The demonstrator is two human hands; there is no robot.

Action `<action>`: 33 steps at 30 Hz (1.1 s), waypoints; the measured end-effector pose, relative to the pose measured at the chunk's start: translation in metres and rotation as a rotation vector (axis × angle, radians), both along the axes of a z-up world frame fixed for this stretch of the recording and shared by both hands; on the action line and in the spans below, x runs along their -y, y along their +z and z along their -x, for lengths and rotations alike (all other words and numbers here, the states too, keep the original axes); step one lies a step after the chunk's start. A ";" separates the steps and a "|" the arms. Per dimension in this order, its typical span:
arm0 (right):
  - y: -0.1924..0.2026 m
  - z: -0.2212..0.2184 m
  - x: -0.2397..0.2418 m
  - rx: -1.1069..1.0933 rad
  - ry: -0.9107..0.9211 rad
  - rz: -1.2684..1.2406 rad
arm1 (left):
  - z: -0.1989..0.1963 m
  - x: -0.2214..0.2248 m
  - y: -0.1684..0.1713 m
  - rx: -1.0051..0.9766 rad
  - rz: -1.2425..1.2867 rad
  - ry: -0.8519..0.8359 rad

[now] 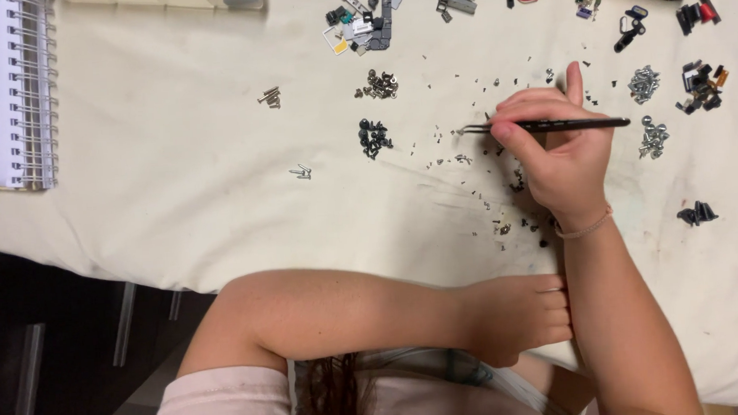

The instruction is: Using tweezers to pick up and arrange tiny black components on a white surface.

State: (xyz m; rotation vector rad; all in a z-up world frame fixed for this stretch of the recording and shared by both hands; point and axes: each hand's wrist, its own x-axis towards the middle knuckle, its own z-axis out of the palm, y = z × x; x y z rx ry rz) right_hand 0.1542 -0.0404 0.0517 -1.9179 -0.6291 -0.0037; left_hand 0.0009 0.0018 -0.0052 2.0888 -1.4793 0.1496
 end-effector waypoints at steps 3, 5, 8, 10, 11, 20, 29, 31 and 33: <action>0.006 -0.010 -0.035 0.000 0.013 0.002 | 0.000 0.002 0.000 -0.048 0.047 0.005; 0.001 -0.014 -0.056 0.036 0.033 -0.003 | 0.003 0.006 -0.008 -0.091 0.070 0.009; 0.001 -0.019 -0.080 0.076 0.058 0.003 | 0.007 0.011 -0.015 -0.150 0.091 0.026; 0.001 -0.020 -0.089 0.077 0.064 0.012 | 0.008 0.011 -0.016 -0.170 0.087 0.042; 0.000 -0.021 -0.091 0.068 0.066 0.026 | 0.008 0.010 -0.015 -0.178 0.097 0.045; 0.010 0.003 -0.018 0.056 -0.193 -0.019 | 0.003 0.007 -0.013 -0.060 0.110 -0.015; 0.006 0.032 0.012 0.126 -0.222 0.064 | 0.000 0.003 0.003 -0.023 -0.139 -0.038; 0.005 0.029 0.014 0.147 -0.243 0.070 | 0.000 0.001 0.005 -0.012 -0.156 -0.041; 0.005 0.024 0.018 0.108 -0.260 0.030 | -0.001 -0.002 0.008 0.043 -0.171 -0.020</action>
